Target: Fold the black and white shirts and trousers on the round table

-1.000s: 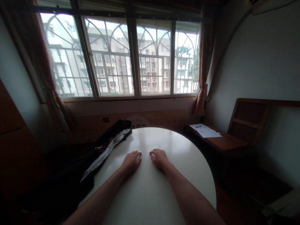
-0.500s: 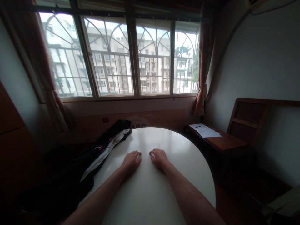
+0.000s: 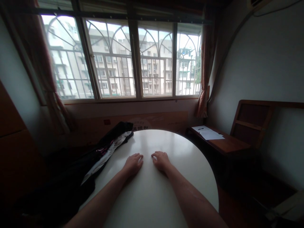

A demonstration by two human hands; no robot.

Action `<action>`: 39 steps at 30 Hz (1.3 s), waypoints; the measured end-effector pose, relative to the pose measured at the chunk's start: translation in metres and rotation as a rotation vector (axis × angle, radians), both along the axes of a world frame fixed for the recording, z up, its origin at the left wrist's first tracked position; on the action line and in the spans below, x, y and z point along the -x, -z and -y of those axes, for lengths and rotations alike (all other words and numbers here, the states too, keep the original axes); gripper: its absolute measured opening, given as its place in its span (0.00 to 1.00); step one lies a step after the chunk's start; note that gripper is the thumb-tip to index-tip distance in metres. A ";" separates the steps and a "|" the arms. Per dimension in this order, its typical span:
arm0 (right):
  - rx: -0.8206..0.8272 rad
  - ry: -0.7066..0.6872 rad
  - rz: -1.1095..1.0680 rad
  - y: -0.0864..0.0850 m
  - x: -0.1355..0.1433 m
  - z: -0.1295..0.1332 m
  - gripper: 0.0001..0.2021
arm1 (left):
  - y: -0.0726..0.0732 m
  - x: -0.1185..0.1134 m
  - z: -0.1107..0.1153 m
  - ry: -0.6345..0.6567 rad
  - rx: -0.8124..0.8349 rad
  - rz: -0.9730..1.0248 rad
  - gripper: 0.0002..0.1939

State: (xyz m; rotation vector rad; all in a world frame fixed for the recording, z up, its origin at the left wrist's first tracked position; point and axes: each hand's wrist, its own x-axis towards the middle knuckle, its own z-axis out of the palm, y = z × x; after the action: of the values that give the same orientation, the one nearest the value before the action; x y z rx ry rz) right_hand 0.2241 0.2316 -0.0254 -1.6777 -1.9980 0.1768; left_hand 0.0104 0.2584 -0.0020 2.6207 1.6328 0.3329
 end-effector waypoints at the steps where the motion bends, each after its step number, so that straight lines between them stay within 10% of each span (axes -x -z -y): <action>1: 0.000 0.000 0.001 0.000 0.000 0.000 0.17 | 0.000 0.000 0.000 0.001 -0.001 0.001 0.23; 39: 0.000 -0.005 0.004 0.005 -0.001 -0.002 0.17 | -0.001 0.000 0.001 0.002 0.008 0.008 0.23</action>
State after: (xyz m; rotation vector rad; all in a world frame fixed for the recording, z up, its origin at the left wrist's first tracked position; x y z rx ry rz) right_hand 0.2251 0.2340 -0.0302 -1.6746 -2.0058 0.1753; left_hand 0.0107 0.2574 -0.0015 2.6116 1.6257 0.3366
